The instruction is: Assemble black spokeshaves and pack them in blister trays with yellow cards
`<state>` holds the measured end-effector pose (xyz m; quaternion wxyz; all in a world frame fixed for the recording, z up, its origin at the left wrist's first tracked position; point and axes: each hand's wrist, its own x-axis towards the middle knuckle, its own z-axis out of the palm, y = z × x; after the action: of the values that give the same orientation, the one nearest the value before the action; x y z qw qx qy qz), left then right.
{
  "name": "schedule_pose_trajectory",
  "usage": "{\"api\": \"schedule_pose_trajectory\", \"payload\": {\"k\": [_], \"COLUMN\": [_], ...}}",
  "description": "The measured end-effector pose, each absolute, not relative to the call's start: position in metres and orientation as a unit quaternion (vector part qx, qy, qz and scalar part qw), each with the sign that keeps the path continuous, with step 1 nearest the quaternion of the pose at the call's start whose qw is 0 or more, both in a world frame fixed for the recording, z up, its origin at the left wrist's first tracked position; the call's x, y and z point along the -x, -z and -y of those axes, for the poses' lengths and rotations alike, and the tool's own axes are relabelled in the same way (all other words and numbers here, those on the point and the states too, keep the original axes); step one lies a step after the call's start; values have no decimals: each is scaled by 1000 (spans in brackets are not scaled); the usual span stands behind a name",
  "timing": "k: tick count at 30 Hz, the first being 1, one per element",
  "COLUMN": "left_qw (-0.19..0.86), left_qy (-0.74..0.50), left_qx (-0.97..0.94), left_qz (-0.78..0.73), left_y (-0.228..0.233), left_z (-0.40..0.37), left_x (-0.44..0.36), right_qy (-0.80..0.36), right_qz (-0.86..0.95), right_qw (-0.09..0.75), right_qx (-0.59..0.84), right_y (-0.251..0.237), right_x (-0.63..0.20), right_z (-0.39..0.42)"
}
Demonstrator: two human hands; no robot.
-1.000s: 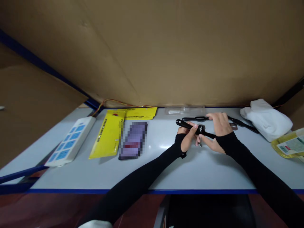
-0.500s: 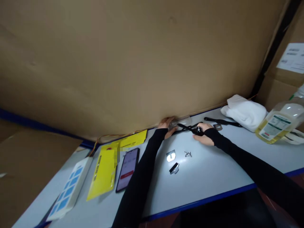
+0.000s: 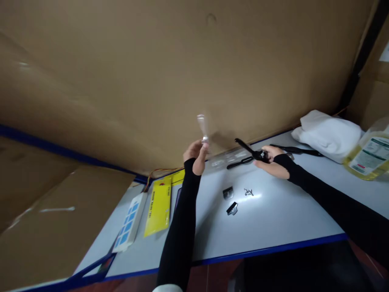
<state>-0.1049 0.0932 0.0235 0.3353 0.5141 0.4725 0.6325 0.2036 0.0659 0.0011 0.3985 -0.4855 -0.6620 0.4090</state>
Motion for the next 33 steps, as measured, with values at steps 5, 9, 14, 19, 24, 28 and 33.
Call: {"api": "schedule_pose_trajectory", "payload": {"k": [5,9,14,19,24,28,33], "left_qw": [493,670,673,672,687,696,692], "left_qy": [-681,-606,-572,-584,-580,-577,-596], "left_qx": [-356,-287,-299,-276,-264,-260,-253], "left_qz": [-408,-318,-362,-362,-350,-340,-319], "left_y": [-6,6,22,34,29,25,20], "left_z": [-40,-15,-6,-1,4,5,10], "left_x": [64,27,11,3,-3,-6,-12], "right_qy": [-579,-558,-431,-390,-410,-454,-472], "right_qz": [570,616,692,710,686,655,653], "right_qw": [395,386,359,336,380,402,422], "right_qx": [429,399,454,481,466,450,415], "right_y": [-18,-17,-10,-10,-8,-5,-4], "right_x": [-208,-206,-208,-203,-197,-195,-192], "right_z": [-59,-53,-49,-44,-41,-40,-35]}}
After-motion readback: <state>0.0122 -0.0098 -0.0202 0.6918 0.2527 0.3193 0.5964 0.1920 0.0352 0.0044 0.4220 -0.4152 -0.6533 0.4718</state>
